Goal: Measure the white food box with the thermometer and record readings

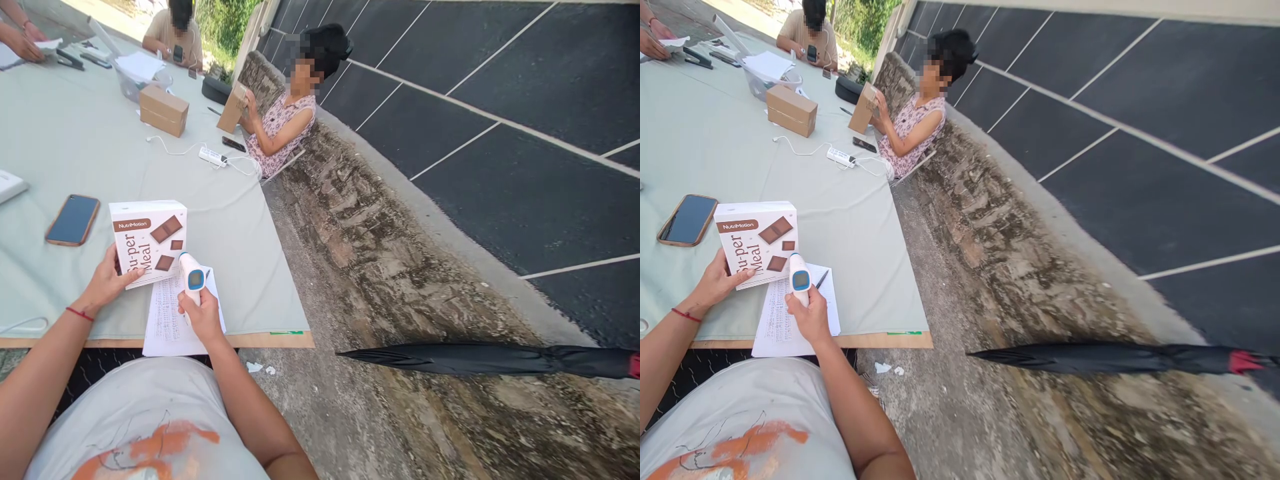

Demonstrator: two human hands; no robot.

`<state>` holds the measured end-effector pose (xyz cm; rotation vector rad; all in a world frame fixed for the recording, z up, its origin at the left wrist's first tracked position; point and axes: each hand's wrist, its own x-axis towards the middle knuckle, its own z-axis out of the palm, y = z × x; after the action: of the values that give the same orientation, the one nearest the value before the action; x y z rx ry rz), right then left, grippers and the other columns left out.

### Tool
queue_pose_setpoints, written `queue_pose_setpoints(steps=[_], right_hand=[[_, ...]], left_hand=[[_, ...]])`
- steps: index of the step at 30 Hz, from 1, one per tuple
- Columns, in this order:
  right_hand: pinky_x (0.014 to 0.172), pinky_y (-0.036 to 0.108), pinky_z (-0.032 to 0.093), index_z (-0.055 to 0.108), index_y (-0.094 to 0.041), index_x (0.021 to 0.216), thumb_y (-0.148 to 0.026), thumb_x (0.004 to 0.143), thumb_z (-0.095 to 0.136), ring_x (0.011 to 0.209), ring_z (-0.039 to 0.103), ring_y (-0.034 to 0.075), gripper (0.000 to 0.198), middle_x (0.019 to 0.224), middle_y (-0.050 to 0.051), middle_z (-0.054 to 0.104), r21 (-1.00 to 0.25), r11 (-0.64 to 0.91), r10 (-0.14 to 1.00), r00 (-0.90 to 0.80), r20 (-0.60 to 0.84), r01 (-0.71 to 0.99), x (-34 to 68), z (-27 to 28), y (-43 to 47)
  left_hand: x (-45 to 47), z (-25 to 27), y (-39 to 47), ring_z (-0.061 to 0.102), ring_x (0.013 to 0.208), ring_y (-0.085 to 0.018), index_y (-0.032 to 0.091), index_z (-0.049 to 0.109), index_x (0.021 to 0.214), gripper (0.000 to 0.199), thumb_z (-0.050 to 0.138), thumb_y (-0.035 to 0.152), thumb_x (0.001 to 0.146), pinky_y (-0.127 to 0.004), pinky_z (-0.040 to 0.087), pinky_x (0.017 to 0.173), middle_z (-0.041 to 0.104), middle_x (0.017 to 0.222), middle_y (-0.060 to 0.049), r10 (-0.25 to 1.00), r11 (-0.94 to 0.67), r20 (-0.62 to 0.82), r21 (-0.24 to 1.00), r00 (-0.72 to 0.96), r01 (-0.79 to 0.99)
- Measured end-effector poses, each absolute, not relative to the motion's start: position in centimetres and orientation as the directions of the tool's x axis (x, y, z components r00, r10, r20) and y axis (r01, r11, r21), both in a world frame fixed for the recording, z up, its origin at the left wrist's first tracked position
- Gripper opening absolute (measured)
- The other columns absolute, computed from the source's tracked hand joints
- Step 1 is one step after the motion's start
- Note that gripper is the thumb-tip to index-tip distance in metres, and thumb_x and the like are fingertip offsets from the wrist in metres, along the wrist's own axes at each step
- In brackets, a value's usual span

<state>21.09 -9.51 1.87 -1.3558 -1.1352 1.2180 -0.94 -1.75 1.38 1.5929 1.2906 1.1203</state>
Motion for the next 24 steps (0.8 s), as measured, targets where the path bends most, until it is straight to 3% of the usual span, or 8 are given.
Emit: queue_pose_setpoints(steps=[4, 8, 10, 13, 17, 24], right_hand=[[0.069, 0.030, 0.051, 0.061, -0.020, 0.086, -0.047, 0.075, 0.060, 0.068, 0.061, 0.018, 0.029, 0.073, 0.001, 0.066, -0.984, -0.094, 0.987, 0.142, -0.073, 0.151, 22.2, 0.9, -9.0], [0.090, 0.036, 0.050, 0.055, -0.019, 0.127, -0.038, 0.076, 0.059, 0.104, 0.062, 0.024, 0.054, 0.119, 0.009, 0.068, -0.918, -0.087, 0.946, 0.322, 0.045, 0.386, 24.5, -0.6, -7.6], [0.092, 0.037, 0.048, 0.051, -0.021, 0.134, -0.032, 0.077, 0.057, 0.111, 0.061, 0.026, 0.059, 0.128, 0.011, 0.064, -0.855, -0.172, 0.915, 0.400, 0.044, 0.488, 26.1, -1.2, -6.9], [0.090, 0.038, 0.047, 0.052, -0.021, 0.135, -0.027, 0.079, 0.054, 0.113, 0.060, 0.028, 0.056, 0.127, 0.012, 0.065, -0.739, -0.282, 0.886, 0.462, 0.044, 0.612, 28.4, -1.9, -6.2], [0.089, 0.038, 0.045, 0.055, -0.018, 0.134, -0.022, 0.083, 0.052, 0.109, 0.061, 0.029, 0.052, 0.116, 0.014, 0.067, -0.589, -0.307, 0.893, 0.440, 0.092, 0.747, 30.3, -2.8, -6.1], [0.089, 0.041, 0.042, 0.059, -0.018, 0.134, -0.019, 0.085, 0.051, 0.107, 0.058, 0.031, 0.049, 0.111, 0.015, 0.063, -0.479, -0.289, 0.920, 0.378, 0.100, 0.829, 30.9, -4.3, -6.2]], left_hand=[[-1.0, 1.5, -2.0, 0.062, 0.119, -0.037, 0.019, 0.046, 0.132, 0.079, 0.078, 0.056, 0.070, -0.055, 0.053, 0.097, 0.063, 0.130, -0.016, 0.992, -0.123, 0.107, 0.945, 0.069, 0.304], [-1.3, 1.1, -2.0, 0.062, 0.118, -0.037, 0.020, 0.046, 0.124, 0.076, 0.080, 0.057, 0.067, -0.054, 0.056, 0.095, 0.064, 0.126, -0.014, 0.992, -0.118, 0.123, 0.940, 0.005, 0.321], [-1.5, 0.9, -1.8, 0.060, 0.121, -0.038, 0.022, 0.045, 0.124, 0.077, 0.082, 0.056, 0.065, -0.054, 0.055, 0.096, 0.063, 0.127, -0.013, 0.987, -0.133, 0.156, 0.938, -0.046, 0.321], [-1.7, 0.9, -1.7, 0.057, 0.125, -0.038, 0.025, 0.040, 0.127, 0.079, 0.082, 0.053, 0.066, -0.056, 0.052, 0.102, 0.060, 0.130, -0.012, 0.969, -0.138, 0.195, 0.938, -0.153, 0.319], [-2.0, 0.8, -1.5, 0.051, 0.131, -0.039, 0.026, 0.036, 0.132, 0.085, 0.083, 0.051, 0.066, -0.059, 0.046, 0.108, 0.051, 0.140, -0.014, 0.941, -0.130, 0.230, 0.923, -0.248, 0.362], [-1.7, 0.9, -1.3, 0.048, 0.134, -0.036, 0.025, 0.033, 0.135, 0.089, 0.082, 0.053, 0.066, -0.054, 0.045, 0.110, 0.048, 0.143, -0.013, 0.949, -0.204, 0.271, 0.917, -0.162, 0.342]])
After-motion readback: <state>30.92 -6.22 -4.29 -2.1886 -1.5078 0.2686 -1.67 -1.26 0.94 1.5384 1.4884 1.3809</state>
